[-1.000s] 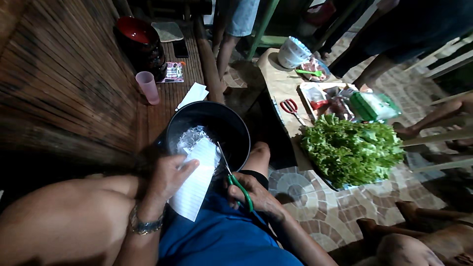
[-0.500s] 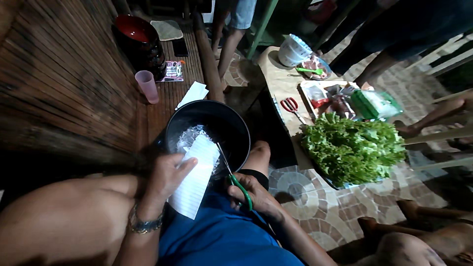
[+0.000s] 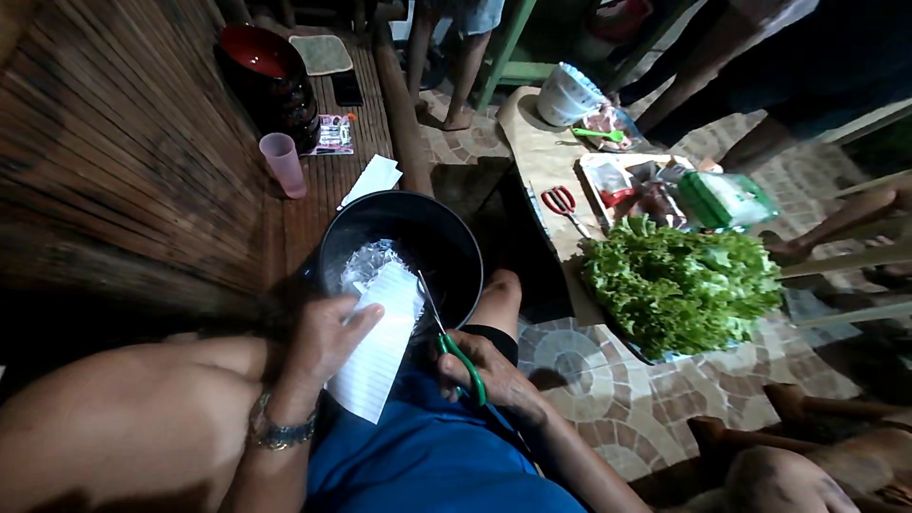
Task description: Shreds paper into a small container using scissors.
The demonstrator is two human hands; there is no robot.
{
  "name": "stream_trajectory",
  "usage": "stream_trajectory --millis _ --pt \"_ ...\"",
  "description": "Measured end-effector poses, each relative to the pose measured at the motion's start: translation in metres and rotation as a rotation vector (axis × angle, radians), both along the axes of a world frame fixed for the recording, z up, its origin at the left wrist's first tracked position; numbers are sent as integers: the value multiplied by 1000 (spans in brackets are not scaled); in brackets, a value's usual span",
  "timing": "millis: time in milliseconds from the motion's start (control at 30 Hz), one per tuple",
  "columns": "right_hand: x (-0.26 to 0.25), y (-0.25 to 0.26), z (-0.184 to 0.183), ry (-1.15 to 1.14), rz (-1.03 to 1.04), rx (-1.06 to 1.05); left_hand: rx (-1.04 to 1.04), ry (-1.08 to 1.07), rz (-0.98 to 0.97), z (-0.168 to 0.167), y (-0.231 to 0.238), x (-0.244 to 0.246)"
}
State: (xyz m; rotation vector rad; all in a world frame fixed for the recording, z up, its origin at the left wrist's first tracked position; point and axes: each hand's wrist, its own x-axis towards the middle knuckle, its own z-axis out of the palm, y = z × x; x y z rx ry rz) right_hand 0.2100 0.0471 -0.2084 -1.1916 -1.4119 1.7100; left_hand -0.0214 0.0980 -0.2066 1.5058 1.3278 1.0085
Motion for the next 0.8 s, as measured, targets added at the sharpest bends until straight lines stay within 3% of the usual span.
stream_trajectory --millis 433,800 --pt "0 0 -1 15 7 -1 -28 53 -20 2 0 -1" --pt "1 -2 -7 124 -103 -29 -48 16 -31 2 1 0"
